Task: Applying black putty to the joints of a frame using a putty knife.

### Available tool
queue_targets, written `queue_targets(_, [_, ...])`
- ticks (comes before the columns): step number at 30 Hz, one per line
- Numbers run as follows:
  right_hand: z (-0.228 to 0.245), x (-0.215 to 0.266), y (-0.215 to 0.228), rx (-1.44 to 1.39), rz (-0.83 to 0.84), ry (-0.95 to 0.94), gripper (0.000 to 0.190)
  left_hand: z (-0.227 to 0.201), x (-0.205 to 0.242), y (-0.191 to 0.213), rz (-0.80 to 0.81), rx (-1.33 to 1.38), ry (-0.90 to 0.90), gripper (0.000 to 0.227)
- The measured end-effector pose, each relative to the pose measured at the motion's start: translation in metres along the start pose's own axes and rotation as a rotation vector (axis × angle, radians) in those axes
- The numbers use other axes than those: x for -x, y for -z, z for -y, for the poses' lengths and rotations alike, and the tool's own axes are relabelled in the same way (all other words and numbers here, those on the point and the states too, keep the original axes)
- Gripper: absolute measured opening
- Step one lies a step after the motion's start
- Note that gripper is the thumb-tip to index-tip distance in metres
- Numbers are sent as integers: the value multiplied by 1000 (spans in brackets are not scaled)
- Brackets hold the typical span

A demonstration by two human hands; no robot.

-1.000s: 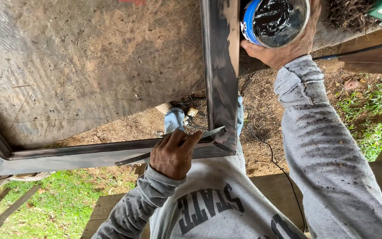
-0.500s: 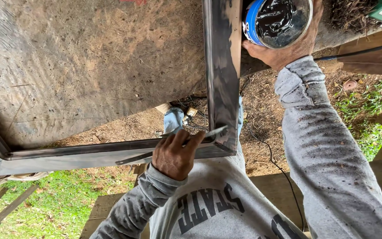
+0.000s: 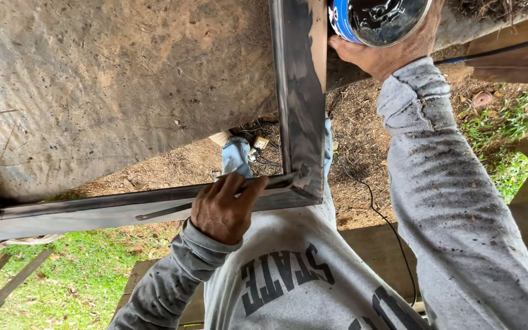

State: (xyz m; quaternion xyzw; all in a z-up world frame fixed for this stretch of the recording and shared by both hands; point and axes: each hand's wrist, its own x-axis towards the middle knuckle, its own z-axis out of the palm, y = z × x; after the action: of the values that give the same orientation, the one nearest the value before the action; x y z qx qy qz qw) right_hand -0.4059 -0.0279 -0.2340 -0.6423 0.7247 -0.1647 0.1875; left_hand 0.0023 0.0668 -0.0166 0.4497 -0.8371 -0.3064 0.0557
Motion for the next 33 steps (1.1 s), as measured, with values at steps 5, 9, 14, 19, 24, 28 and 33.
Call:
queue_targets(5, [14, -7, 11, 94, 17, 53, 133, 2, 4, -10, -70, -7, -18, 21])
queue_targets(9, [17, -4, 13, 40, -16, 69, 132, -2, -1, -1, -61, -12, -32, 25])
queue_targets(14, [15, -6, 11, 47, -8, 29, 134, -2, -3, -3, -39, 32, -29, 20])
queue_targets(19, [33, -11, 21, 53, -24, 31, 132, -6, -8, 1, -18, -19, 5, 27])
queue_targets(24, [27, -9, 17, 34, -54, 73, 129, -5, -7, 1, -5, -24, -26, 25])
queue_targets(28, [30, -12, 21, 59, -23, 50, 131, -3, -6, -4, 3, -19, -13, 23])
queue_targets(33, [19, -9, 4, 103, 9, 0, 134, -8, -10, 5, -34, -74, -57, 25])
